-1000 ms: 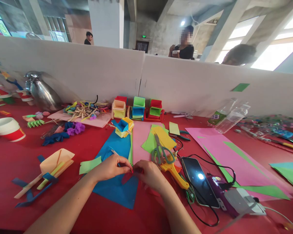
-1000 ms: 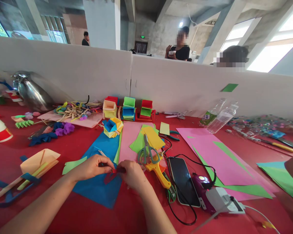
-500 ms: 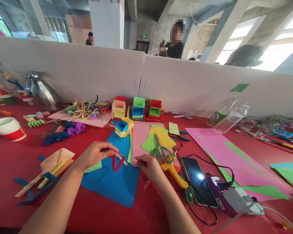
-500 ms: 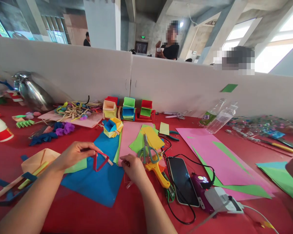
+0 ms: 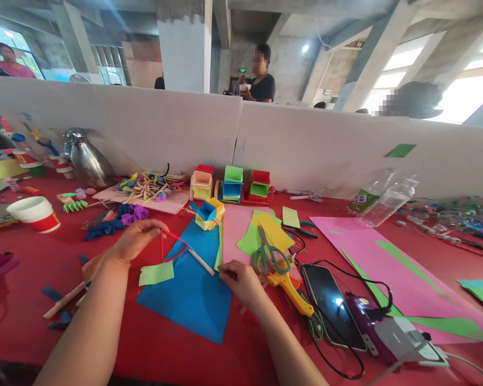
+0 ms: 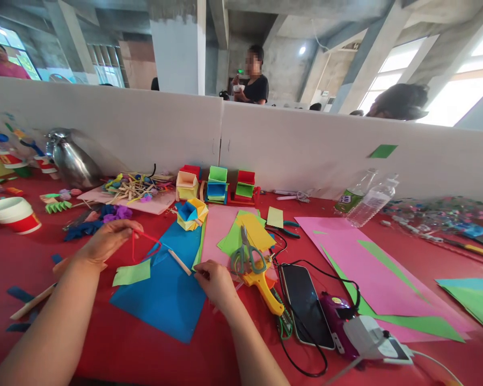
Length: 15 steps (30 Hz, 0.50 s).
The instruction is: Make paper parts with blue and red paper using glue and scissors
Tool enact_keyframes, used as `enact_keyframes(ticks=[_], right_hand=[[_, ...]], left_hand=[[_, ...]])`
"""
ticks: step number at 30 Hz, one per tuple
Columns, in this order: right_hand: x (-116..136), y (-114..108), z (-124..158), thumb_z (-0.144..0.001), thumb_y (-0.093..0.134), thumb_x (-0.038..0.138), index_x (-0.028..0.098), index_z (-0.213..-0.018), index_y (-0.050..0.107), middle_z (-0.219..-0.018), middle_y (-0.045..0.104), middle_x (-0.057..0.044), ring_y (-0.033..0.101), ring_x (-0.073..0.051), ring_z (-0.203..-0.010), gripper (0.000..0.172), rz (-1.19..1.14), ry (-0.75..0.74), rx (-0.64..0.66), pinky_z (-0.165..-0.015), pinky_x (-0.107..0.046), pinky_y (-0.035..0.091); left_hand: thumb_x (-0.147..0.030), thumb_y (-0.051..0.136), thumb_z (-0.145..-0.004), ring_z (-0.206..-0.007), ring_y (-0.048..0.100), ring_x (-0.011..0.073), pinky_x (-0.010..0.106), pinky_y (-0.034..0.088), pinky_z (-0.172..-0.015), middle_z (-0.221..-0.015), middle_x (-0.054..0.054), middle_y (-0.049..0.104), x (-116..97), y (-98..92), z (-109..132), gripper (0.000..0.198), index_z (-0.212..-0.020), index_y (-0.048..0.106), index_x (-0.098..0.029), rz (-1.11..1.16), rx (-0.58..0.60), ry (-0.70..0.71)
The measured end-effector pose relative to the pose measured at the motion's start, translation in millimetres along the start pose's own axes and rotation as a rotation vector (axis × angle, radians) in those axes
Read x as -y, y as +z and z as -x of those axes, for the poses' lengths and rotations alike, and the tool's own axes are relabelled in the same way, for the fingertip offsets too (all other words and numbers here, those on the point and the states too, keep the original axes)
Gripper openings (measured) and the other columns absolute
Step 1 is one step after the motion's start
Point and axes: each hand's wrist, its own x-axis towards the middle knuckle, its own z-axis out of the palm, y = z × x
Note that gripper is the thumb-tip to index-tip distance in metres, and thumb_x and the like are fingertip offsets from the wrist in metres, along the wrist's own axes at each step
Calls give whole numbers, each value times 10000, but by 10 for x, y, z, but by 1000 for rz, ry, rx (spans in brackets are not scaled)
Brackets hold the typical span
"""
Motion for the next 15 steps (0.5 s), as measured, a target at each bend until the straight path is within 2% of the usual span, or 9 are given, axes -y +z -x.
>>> enact_keyframes(ticks=[2,3,5,7,9,11,15], right_hand=[[20,11,-8,-747,554,162,183,-894,692,-825,653,-37,582,-138,-700,203,9,-11,15,-639,-220,433],[28,15,-9,-747,552,159,185,-893,693,-820,653,-36,581,-137,-696,205,13,-16,23,-637,-219,431],[36,18,-6,-751,546,161,185,-894,694,-818,656,-37,580,-139,-693,207,21,-20,31,-637,-222,430],[33,17,2,-758,538,171,181,-903,692,-840,661,-44,584,-145,-709,212,23,-15,29,-647,-228,432],[21,13,10,-763,532,182,179,-912,689,-863,665,-49,590,-152,-730,216,21,-4,22,-661,-234,435],[5,11,15,-765,530,188,180,-914,689,-876,667,-52,594,-157,-748,218,21,0,24,-672,-239,438],[-18,10,18,-768,522,180,176,-911,687,-870,670,-51,596,-156,-752,219,25,-7,36,-679,-235,438]], left_hand=[[-370,648,-679,-742,609,164,258,458,-731,-760,20,689,5,-67,-6,210,-799,686,-202,-107,-129,43],[-363,642,-685,-775,609,170,258,451,-752,-787,18,693,11,-77,-18,208,-814,688,-207,-190,-141,47],[-347,623,-700,-826,609,182,260,439,-784,-843,18,696,38,-42,-52,193,-823,690,-214,-336,-60,42],[-336,583,-730,-841,609,185,259,437,-784,-870,21,691,79,39,-86,185,-822,689,-215,-386,72,37],[-329,547,-753,-832,608,185,251,444,-750,-864,25,685,118,121,-106,196,-832,685,-213,-398,155,20],[-322,529,-764,-822,604,182,245,443,-732,-856,24,681,140,165,-107,203,-843,681,-213,-405,194,12],[-323,510,-778,-835,597,175,242,431,-750,-865,18,680,136,157,-80,213,-851,676,-210,-417,202,6]])
